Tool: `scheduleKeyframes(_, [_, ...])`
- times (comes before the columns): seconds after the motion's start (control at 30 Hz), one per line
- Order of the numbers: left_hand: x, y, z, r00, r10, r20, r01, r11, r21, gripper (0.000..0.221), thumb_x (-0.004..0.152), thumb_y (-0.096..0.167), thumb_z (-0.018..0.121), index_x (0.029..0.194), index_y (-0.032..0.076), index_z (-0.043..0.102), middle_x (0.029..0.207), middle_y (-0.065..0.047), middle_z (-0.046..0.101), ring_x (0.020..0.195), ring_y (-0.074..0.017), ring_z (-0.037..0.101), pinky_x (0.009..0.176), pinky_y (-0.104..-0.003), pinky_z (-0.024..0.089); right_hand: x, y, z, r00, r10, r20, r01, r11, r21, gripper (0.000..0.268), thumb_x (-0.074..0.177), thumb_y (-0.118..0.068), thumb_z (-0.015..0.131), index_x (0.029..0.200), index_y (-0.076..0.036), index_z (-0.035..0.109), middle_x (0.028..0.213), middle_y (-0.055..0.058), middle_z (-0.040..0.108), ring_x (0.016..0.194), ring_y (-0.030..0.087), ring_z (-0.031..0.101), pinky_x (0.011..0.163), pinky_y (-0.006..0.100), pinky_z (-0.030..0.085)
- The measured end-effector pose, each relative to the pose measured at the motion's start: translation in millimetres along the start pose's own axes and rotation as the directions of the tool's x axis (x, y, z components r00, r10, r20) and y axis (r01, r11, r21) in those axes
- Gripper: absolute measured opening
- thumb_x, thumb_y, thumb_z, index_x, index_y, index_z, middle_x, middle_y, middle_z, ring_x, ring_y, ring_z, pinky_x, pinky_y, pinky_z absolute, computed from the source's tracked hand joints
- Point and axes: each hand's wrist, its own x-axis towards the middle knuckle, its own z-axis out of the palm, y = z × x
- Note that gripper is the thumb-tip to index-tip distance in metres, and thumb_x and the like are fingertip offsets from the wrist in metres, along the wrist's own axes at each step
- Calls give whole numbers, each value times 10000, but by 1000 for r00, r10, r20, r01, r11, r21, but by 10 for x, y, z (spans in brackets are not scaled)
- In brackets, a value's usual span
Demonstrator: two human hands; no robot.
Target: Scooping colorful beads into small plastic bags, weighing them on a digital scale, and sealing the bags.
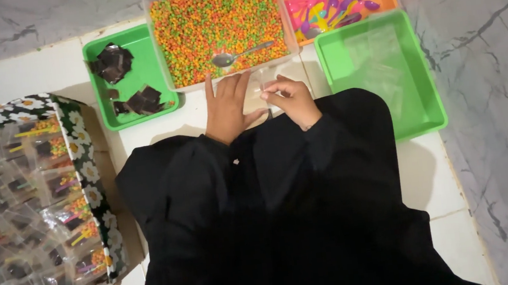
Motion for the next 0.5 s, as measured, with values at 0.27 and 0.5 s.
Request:
scheduleKeyframes(0.27, [24, -563, -118, 981, -190, -34, 188, 980, -62, 1102, 664, 748, 829, 1441, 26, 528, 1306, -204, 609, 1219, -368, 598, 1173, -579, 282, 745, 556, -950, 975, 130, -181, -135, 991, -16, 167, 931, -154, 768, 1085, -91, 785, 973, 116, 751, 925, 196, 699, 769, 309, 624])
scheduleKeyframes(0.5, [54, -785, -36, 893, -369, -258, 272, 899, -344, 1156, 687, 663, 866, 1502, -29, 426, 1135, -209, 544, 1020, -403, 558, 999, -483, 450, 1923, 1960, -1577, 919, 93, -384, -331, 713, -618, 210, 868, -385, 722, 1060, -325, 782, 964, -22, 749, 997, 235, 723, 908, 409, 590])
